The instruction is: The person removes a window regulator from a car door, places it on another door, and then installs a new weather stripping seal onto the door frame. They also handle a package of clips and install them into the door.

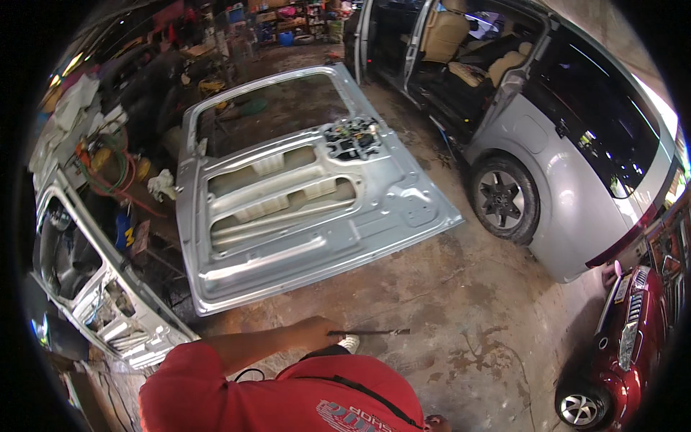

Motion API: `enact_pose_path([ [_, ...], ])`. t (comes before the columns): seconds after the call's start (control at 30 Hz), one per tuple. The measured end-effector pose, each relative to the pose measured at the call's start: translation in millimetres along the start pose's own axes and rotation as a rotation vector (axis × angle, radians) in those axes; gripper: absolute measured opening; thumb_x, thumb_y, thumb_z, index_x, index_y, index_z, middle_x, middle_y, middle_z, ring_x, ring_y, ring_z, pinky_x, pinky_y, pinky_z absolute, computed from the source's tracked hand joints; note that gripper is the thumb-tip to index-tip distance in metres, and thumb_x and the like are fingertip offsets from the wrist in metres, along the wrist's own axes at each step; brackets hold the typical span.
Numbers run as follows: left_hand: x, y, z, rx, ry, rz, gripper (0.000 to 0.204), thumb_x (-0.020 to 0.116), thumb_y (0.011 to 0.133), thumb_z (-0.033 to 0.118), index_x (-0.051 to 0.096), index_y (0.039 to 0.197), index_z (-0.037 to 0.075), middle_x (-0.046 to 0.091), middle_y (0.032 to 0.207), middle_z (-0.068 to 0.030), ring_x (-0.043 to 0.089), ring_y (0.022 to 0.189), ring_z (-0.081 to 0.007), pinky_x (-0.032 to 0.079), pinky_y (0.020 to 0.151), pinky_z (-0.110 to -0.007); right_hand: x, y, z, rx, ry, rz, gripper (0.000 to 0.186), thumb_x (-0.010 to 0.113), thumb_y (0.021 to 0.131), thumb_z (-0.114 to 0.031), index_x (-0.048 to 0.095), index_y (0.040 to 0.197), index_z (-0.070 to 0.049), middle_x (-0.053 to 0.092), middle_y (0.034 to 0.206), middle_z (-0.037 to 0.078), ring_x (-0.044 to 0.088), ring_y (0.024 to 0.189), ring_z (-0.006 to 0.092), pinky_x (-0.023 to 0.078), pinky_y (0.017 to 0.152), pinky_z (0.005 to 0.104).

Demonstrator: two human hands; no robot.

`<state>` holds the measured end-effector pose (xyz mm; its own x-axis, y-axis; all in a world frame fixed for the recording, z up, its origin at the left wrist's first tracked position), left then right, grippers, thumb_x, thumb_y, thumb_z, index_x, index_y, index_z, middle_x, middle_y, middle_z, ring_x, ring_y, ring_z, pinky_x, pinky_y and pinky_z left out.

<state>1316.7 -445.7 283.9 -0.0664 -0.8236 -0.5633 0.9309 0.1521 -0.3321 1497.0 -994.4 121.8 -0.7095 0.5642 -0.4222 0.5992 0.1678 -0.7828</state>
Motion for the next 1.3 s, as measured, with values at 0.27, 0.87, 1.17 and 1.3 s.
enact_pose_path([
  [0.27,-111,175,69,-0.062,-0.048,0.26,0.023,0.067,0.096,0.022,0.072,0.115,0.009,0.072,0.099,-0.0209,0.07,0.09,-0.0382,0.055,0.079,-0.046,-122,125,-83,0.046,0.031,0.007,0.012,0.07,0.089,-0.012,0.069,0.099,-0.005,0.07,0.077,0.012,0.066,0.06,0.0234,0.056,0.054,0.0441],
  [0.87,-290,373,-111,-1.066,0.094,1.086,0.027,0.059,0.09,0.021,0.074,0.106,0.004,0.073,0.109,-0.0254,0.069,0.107,-0.0456,0.055,0.093,-0.055,-436,460,-442,-0.187,-0.063,0.087,0.013,0.072,0.087,-0.002,0.069,0.1,-0.003,0.067,0.07,0.012,0.063,0.051,0.0199,0.052,0.043,0.0349],
  [1.17,-302,439,-241,-1.216,0.147,1.163,0.024,0.064,0.093,0.023,0.074,0.109,0.009,0.075,0.105,-0.022,0.071,0.101,-0.0441,0.057,0.088,-0.054,-368,519,-626,-0.272,-0.602,-0.237,0.009,0.075,0.092,-0.005,0.068,0.094,-0.01,0.062,0.074,0.001,0.058,0.06,0.0138,0.048,0.053,0.0324],
  [1.3,-286,436,-266,-1.179,0.151,1.167,0.029,0.066,0.091,0.023,0.072,0.117,0.011,0.076,0.101,-0.0217,0.073,0.094,-0.0421,0.058,0.082,-0.053,-320,530,-752,-0.345,-0.752,-0.298,0.004,0.073,0.094,-0.008,0.068,0.096,-0.008,0.065,0.073,0.0,0.062,0.066,0.0119,0.049,0.059,0.0298],
])
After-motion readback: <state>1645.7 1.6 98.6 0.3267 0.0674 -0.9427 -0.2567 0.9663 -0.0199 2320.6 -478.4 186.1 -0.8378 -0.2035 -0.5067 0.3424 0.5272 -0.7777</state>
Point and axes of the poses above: each hand's wrist, its own y-axis towards the middle knuckle, its own x-axis out of the palm, z = x × y, the point moved 2 cm from there along y, towards the middle knuckle
